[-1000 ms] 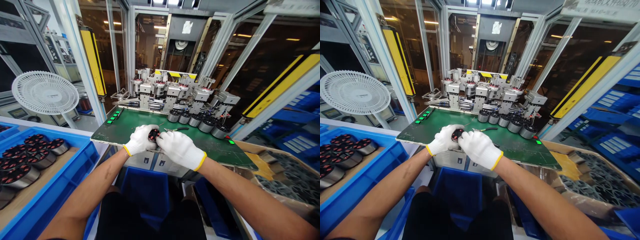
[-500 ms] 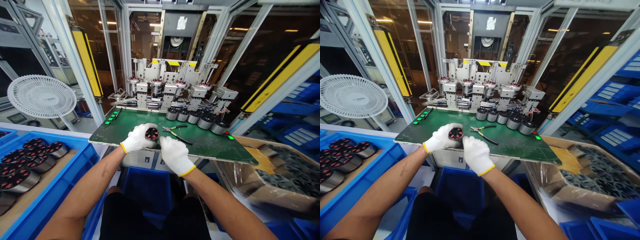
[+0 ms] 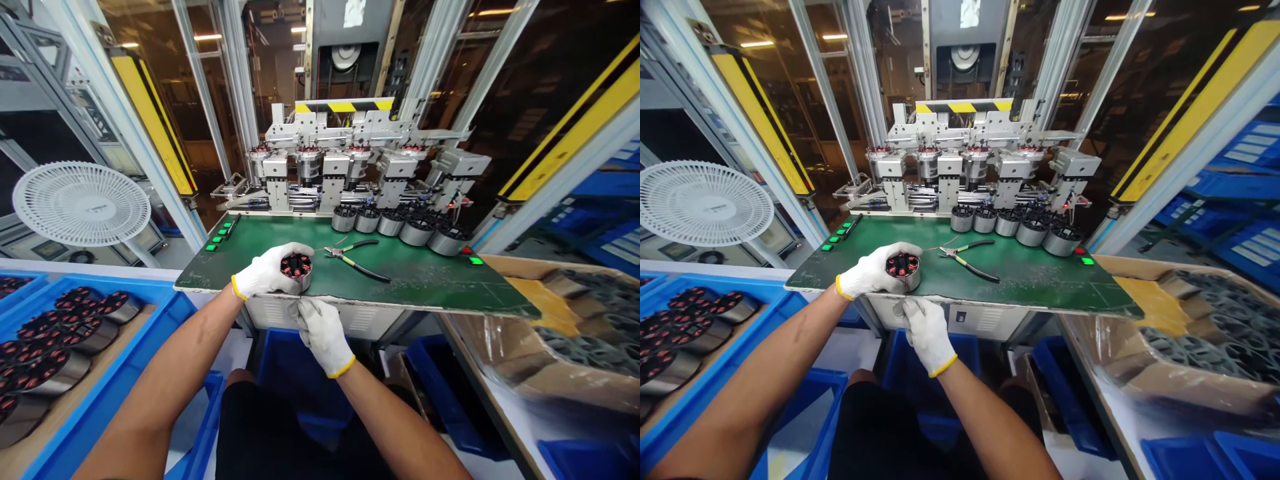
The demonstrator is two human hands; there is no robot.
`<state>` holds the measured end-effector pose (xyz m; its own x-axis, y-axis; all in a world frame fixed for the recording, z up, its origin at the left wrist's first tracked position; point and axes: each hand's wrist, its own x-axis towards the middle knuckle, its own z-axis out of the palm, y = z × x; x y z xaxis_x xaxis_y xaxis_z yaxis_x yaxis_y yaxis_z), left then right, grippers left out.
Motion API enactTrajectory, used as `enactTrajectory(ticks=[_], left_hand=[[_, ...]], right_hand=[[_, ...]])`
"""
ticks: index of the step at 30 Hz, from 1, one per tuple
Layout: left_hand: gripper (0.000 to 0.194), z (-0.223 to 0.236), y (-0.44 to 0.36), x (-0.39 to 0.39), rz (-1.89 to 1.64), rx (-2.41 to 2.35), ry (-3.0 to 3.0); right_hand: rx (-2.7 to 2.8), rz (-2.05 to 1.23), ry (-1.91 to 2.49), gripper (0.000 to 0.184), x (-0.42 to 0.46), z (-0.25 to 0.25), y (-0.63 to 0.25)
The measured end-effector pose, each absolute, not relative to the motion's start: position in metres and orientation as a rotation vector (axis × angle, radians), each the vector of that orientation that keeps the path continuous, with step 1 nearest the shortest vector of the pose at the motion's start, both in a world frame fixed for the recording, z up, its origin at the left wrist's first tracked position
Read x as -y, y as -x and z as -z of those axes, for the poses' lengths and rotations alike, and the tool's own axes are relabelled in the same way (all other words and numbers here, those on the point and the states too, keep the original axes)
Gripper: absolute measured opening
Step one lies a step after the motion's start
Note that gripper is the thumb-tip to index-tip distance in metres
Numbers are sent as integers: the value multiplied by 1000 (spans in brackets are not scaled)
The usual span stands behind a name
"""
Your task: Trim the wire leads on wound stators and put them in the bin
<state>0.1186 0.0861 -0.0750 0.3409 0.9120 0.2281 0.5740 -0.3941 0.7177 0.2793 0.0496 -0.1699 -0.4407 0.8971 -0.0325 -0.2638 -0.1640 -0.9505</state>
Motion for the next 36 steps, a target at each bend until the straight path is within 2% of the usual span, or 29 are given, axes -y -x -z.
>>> enactTrajectory(ticks=[6,9,12,16,19,21,24,26,28,32,36], left_hand=[[68,75,-117,-85,-756,-1346,-2056],[75,48,-114,-82,-524,-1412,-2242],[87,12,-127,-73,-338,-1712,-2480],[76,1,-171,-60,-132,-2417,-2254],[73,17,-190,-60,4,-2595,-2113],[64,24,-182,-61,-11,-2483,-2239],[51,21,-147,-62,-57,-1926,-2565],[63,17,-127,-61,-113,-1639,-2627],[71,17,-117,-61,-181,-1617,-2569],[62,28,-119,-62,-315,-1762,-2380],[58,38,-122,-64,-428,-1738,-2328]], right_hand=[[1415,-1699,1284,34,-15,269,-303],[1425,-1697,1369,33,4,310,-324],[1495,-1614,1466,33,8,317,-346],[1743,-1329,1458,34,-2,286,-362],[1904,-1114,1319,35,-6,252,-365],[1965,-997,1248,34,-8,229,-370],[1941,-817,1210,31,-17,191,-384],[1855,-680,1186,30,-26,163,-392],[1808,-571,1115,32,-35,134,-392],[2017,-428,998,34,-50,88,-358],[2356,-195,1280,32,-67,78,-311]])
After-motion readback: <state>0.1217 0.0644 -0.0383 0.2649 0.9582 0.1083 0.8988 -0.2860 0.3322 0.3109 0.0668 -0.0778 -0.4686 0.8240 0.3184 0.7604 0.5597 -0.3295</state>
